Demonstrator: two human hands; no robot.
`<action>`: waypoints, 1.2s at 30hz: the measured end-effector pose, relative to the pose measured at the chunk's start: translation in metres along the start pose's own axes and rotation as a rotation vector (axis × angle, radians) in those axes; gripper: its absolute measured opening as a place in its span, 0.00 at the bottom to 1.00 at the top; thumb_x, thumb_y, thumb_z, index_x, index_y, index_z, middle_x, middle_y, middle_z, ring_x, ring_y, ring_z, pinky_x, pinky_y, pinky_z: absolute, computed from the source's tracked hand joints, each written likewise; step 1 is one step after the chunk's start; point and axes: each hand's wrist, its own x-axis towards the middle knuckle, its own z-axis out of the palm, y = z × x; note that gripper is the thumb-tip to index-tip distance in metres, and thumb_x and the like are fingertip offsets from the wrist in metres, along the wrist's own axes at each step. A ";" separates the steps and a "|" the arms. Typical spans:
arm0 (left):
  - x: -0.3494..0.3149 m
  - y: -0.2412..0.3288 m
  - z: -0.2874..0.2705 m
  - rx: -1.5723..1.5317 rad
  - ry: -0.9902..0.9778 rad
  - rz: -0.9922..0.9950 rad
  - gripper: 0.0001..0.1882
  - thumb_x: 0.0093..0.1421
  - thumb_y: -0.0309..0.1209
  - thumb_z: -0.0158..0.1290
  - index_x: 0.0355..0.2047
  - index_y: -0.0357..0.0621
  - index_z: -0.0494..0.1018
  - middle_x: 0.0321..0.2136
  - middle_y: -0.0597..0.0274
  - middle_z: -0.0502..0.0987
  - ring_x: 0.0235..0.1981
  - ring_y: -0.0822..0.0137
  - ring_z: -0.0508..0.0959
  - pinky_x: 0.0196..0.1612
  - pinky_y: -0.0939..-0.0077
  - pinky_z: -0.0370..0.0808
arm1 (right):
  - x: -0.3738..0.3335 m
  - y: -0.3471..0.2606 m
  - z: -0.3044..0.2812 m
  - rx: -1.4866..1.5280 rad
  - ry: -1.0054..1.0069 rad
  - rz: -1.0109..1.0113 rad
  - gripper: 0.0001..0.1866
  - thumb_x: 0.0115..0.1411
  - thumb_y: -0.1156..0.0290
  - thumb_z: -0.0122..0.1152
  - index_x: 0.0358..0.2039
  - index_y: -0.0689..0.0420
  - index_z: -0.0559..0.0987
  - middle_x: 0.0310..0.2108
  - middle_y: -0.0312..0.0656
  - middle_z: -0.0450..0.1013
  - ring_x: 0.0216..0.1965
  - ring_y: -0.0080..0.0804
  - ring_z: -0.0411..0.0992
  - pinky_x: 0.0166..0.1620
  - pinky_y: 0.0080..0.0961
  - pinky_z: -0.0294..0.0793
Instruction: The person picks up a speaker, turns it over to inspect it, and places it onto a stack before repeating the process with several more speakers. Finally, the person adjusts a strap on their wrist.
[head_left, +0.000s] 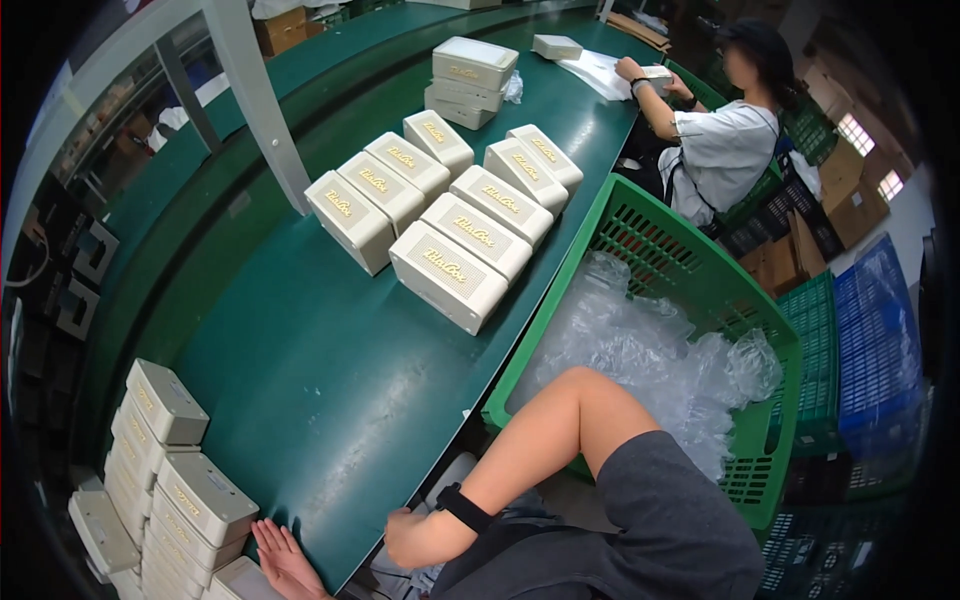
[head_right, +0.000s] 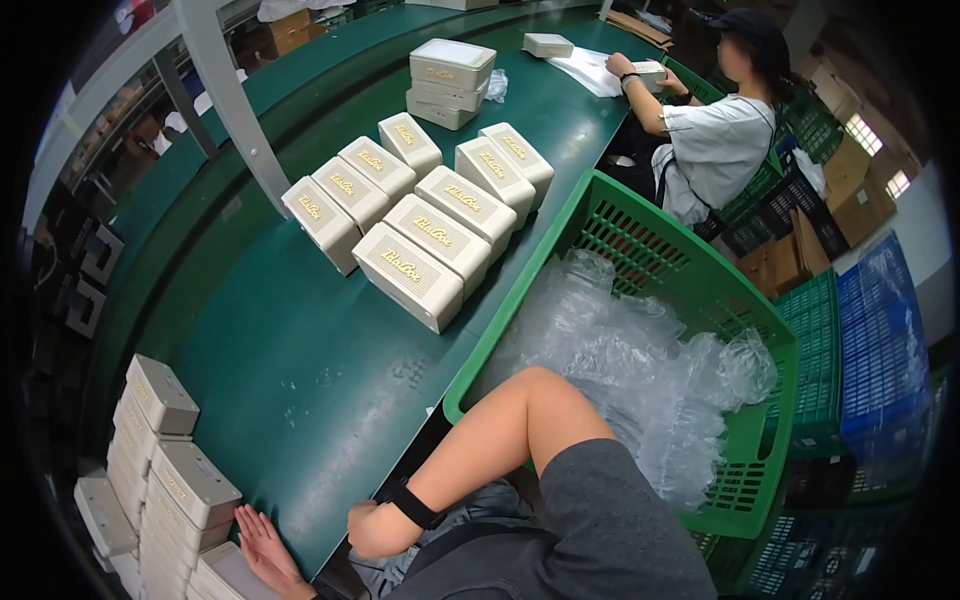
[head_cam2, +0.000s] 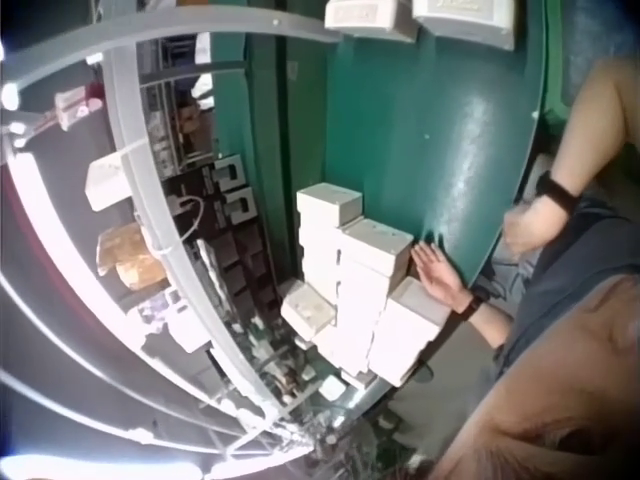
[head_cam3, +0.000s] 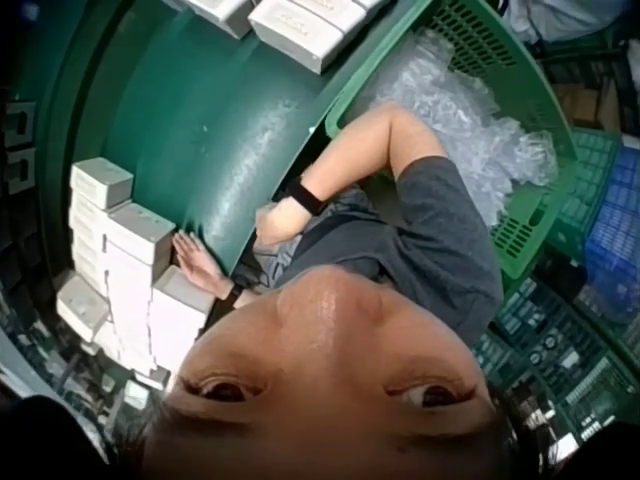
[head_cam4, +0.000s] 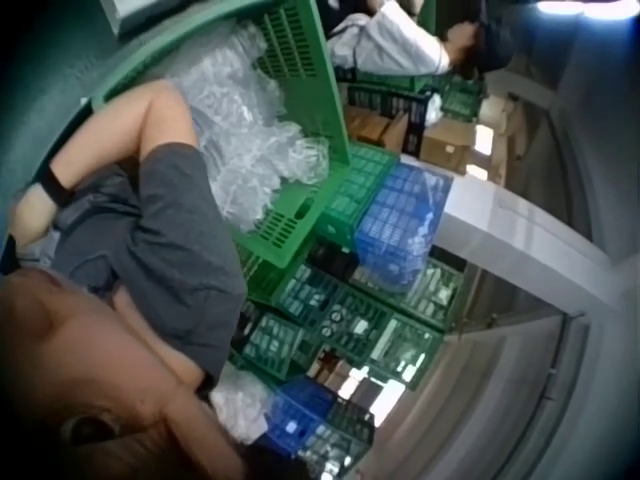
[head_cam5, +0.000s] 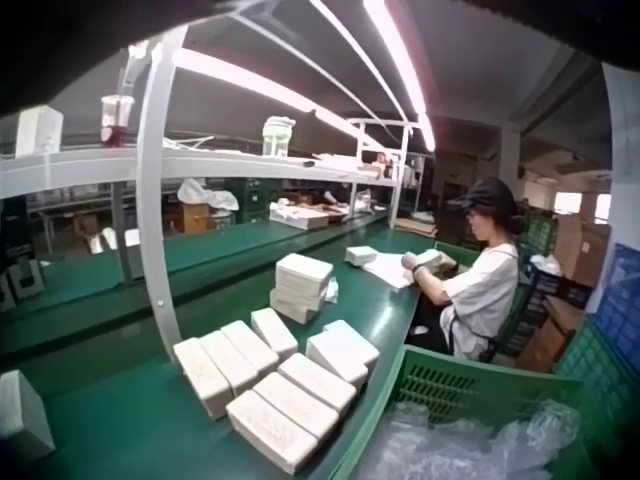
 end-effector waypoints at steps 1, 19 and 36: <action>0.001 0.002 -0.006 0.019 -0.033 -0.012 0.25 0.66 0.29 0.34 0.61 0.32 0.46 0.60 0.49 0.55 0.62 0.60 0.55 0.63 0.63 0.54 | -0.002 -0.002 -0.001 -0.036 0.026 0.003 0.08 0.44 0.66 0.60 0.23 0.56 0.80 0.27 0.40 0.77 0.28 0.38 0.75 0.24 0.35 0.72; -0.002 -0.003 0.002 0.112 -0.177 -0.028 0.20 0.63 0.28 0.39 0.55 0.34 0.58 0.47 0.53 0.68 0.49 0.62 0.67 0.53 0.68 0.63 | -0.012 0.002 -0.012 0.018 -0.153 -0.029 0.08 0.45 0.67 0.61 0.25 0.56 0.81 0.26 0.41 0.77 0.27 0.38 0.75 0.22 0.35 0.73; 0.000 -0.002 0.013 0.069 -0.100 -0.088 0.19 0.61 0.27 0.44 0.51 0.30 0.64 0.43 0.49 0.71 0.45 0.58 0.69 0.51 0.64 0.63 | -0.001 0.006 0.009 0.143 -0.145 0.045 0.09 0.46 0.65 0.61 0.23 0.58 0.81 0.26 0.43 0.77 0.28 0.39 0.76 0.22 0.33 0.74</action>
